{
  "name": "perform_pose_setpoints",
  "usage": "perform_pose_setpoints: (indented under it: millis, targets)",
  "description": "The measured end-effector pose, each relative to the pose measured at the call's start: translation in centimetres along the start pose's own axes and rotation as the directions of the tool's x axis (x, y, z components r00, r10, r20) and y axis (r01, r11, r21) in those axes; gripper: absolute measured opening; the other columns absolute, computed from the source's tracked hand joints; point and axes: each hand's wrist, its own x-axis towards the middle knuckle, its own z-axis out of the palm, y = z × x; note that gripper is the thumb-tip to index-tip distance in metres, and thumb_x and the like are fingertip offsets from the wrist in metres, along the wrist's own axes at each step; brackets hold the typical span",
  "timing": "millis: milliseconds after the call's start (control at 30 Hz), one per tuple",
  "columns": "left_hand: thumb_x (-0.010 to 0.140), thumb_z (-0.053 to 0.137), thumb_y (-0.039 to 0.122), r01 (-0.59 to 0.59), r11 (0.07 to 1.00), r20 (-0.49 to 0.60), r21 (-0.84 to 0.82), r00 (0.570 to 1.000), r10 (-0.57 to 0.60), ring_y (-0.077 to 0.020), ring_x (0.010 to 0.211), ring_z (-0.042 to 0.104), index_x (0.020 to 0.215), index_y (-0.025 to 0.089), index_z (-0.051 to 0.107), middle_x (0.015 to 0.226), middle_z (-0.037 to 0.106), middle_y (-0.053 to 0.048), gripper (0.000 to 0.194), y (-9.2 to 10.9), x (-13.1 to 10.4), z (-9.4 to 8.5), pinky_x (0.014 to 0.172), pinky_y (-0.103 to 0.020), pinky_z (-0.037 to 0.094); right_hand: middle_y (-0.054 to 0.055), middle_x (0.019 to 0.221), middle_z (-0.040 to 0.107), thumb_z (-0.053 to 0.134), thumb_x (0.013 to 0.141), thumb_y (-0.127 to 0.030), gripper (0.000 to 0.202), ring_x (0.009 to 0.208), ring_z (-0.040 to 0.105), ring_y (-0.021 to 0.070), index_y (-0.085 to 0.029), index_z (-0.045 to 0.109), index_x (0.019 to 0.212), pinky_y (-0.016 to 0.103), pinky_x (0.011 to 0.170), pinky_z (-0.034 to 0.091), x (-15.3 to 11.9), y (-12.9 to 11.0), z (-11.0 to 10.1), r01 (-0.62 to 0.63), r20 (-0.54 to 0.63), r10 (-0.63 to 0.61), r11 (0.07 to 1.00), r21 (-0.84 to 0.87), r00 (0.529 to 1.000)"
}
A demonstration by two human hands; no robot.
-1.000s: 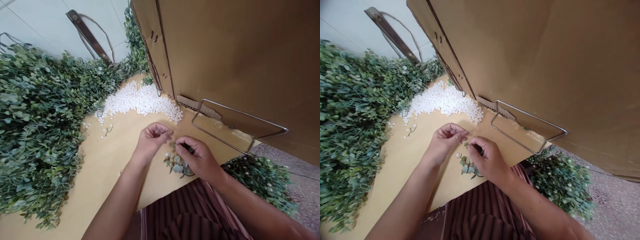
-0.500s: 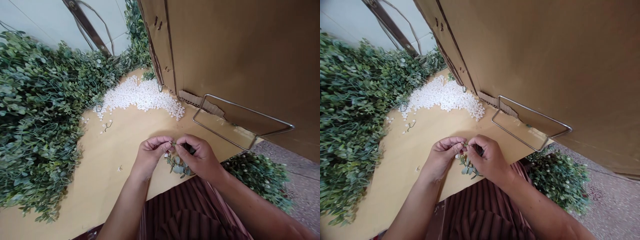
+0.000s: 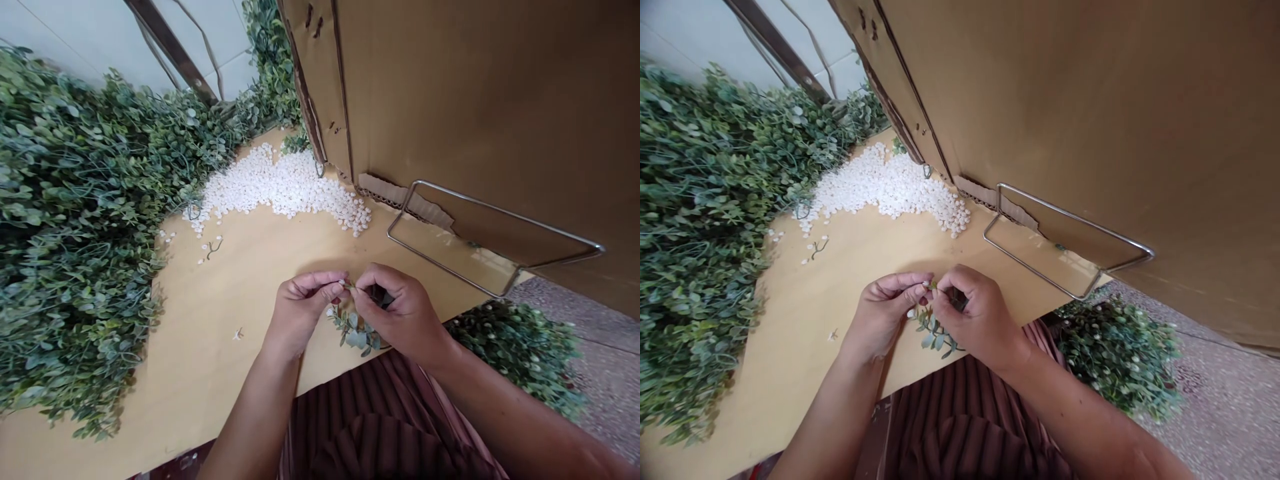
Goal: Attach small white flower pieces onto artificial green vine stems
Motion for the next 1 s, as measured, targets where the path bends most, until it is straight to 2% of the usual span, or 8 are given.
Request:
perform_pose_setpoints:
  millis: [200, 1000]
  targets:
    - [0.047, 0.083, 0.024, -0.026, 0.999, -0.035, 0.037, 0.999, 0.027, -0.0075, 0.050, 0.057, 0.063, 0.017, 0.074, 0.055, 0.069, -0.001, 0.020, -0.01, -0.09, 0.18, 0.053, -0.018, 0.048, -0.004, 0.056, 0.044, 0.049, 0.072, -0.011, 0.016, 0.053, 0.043, 0.0080, -0.018, 0.045, 0.058, 0.020, 0.052, 0.036, -0.17, -0.01, 0.06, -0.002, -0.002, 0.002, 0.999, -0.034, 1.000]
    - [0.052, 0.081, 0.027, -0.042, 0.996, -0.010, 0.083, 0.999, 0.043, -0.0078, 0.052, 0.057, 0.065, 0.017, 0.073, 0.056, 0.068, 0.000, 0.018, 0.11, -0.10, 0.08, 0.055, -0.019, 0.049, -0.005, 0.055, 0.043, 0.049, 0.071, -0.010, 0.015, 0.052, 0.042, 0.0080, -0.019, 0.045, 0.058, 0.020, 0.051, 0.035, -0.08, -0.02, -0.07, -0.003, -0.006, 0.003, 0.998, -0.067, 1.000]
